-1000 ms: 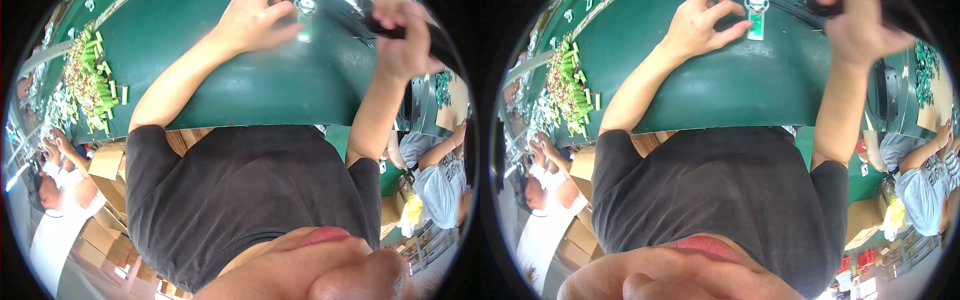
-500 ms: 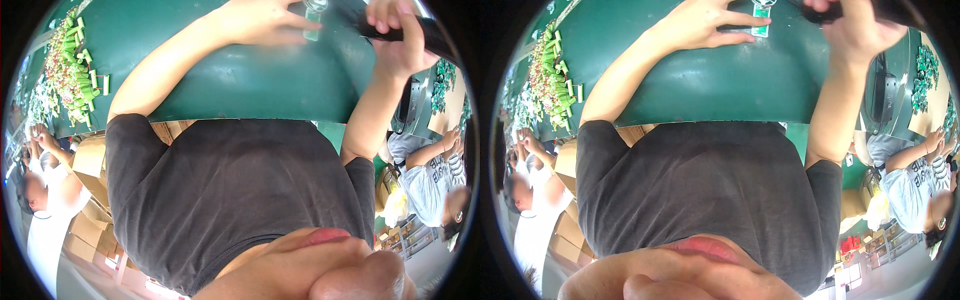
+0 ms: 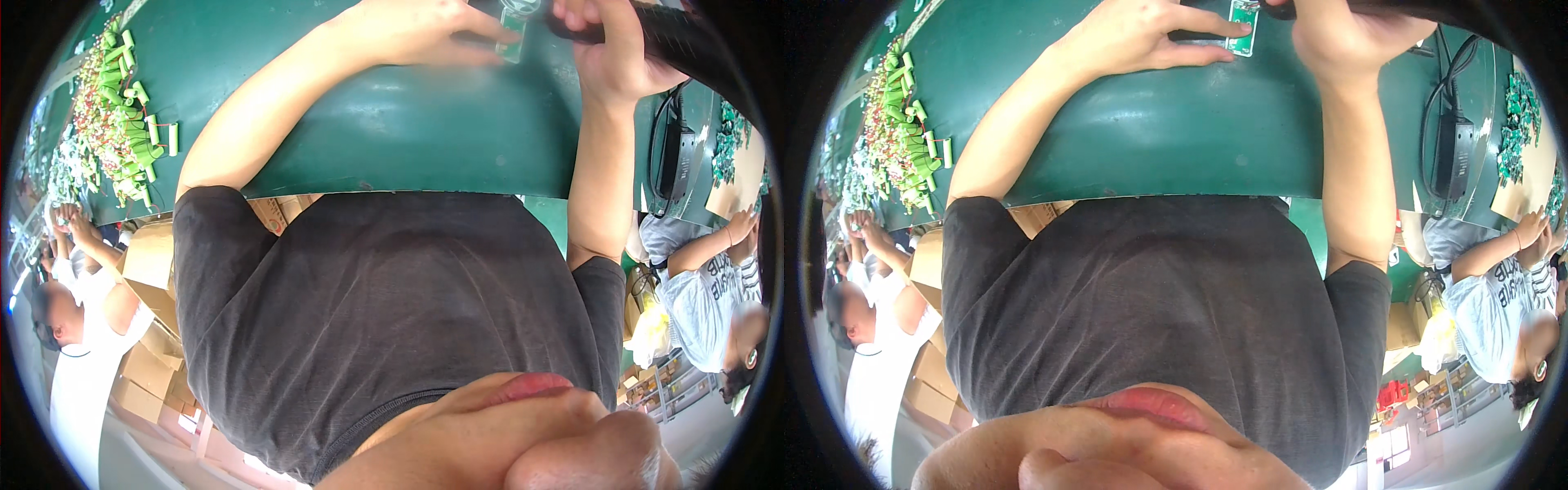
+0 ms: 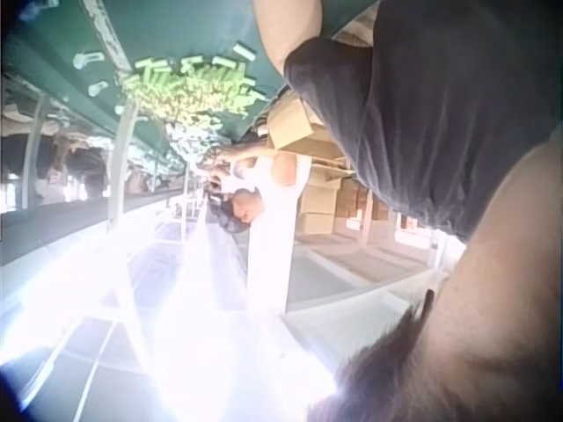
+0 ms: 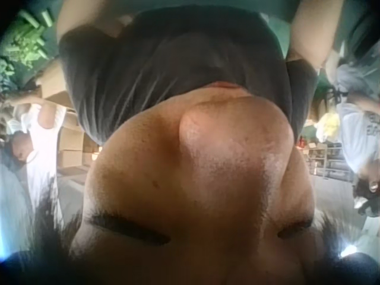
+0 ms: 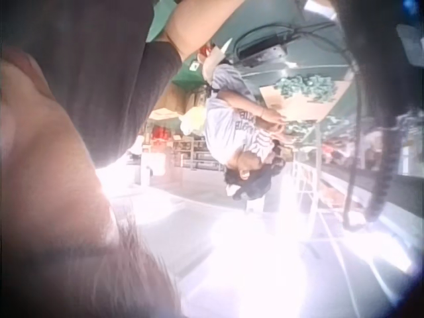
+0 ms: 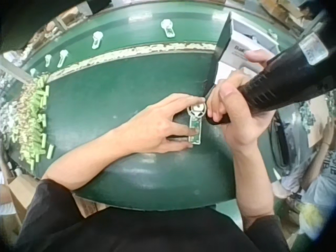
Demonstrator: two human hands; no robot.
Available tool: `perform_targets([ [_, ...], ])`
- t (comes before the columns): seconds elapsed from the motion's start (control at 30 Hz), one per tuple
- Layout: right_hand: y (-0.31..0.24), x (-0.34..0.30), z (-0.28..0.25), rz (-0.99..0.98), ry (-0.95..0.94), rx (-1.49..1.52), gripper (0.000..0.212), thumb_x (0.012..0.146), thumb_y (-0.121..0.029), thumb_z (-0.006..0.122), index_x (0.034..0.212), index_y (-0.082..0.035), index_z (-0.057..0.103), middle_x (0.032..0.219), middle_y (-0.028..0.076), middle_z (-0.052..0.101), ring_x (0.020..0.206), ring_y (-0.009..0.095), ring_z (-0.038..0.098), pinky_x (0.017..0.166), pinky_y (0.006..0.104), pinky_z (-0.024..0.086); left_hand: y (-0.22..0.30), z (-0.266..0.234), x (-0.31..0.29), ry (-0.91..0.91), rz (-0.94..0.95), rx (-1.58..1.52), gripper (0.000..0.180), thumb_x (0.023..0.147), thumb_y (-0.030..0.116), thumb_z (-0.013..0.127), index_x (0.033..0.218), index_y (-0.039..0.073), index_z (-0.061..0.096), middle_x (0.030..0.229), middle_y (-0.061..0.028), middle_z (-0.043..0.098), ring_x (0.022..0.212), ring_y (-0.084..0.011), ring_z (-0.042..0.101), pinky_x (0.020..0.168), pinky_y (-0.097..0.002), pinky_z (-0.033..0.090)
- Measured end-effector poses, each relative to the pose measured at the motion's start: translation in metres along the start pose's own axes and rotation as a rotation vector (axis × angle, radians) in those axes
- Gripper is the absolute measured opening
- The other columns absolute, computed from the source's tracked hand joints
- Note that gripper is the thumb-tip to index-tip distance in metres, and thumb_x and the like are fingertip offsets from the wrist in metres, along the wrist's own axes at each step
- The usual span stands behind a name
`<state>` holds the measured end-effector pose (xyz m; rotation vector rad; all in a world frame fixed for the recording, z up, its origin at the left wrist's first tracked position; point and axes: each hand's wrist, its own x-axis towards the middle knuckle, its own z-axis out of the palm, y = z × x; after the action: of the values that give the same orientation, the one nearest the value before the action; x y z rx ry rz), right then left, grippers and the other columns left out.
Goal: Assembling small electronic components using an electric screwdriver on a factory assembly line.
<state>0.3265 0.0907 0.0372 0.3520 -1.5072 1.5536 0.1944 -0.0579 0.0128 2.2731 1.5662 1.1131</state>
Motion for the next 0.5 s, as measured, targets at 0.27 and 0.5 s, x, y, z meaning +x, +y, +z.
perform_targets([
  [0.27,0.008,-0.007,0.002,0.048,0.072,-0.091,0.051,0.095,0.007,0.058,0.139,-0.001,0.033,0.064,0.005,0.052,0.049,0.014,0.049,0.052,0.0281,0.046,0.001,0.0,0.0,-0.006,-0.004,0.03,0.029,0.074,0.017,0.084,0.099,0.004,0.08,0.142,-0.0246,0.052,0.129,-0.0398,0.054,0.108,-0.044,0.047],
  [0.5,0.008,-0.012,0.004,0.081,0.044,-0.097,0.049,0.092,0.01,0.058,0.134,-0.001,0.035,0.07,0.007,0.056,0.051,0.013,0.05,0.051,0.0262,0.044,0.001,0.002,-0.003,-0.007,-0.008,0.047,0.027,0.076,0.019,0.083,0.098,0.004,0.08,0.141,-0.0253,0.053,0.127,-0.0403,0.054,0.108,-0.0448,0.047],
])
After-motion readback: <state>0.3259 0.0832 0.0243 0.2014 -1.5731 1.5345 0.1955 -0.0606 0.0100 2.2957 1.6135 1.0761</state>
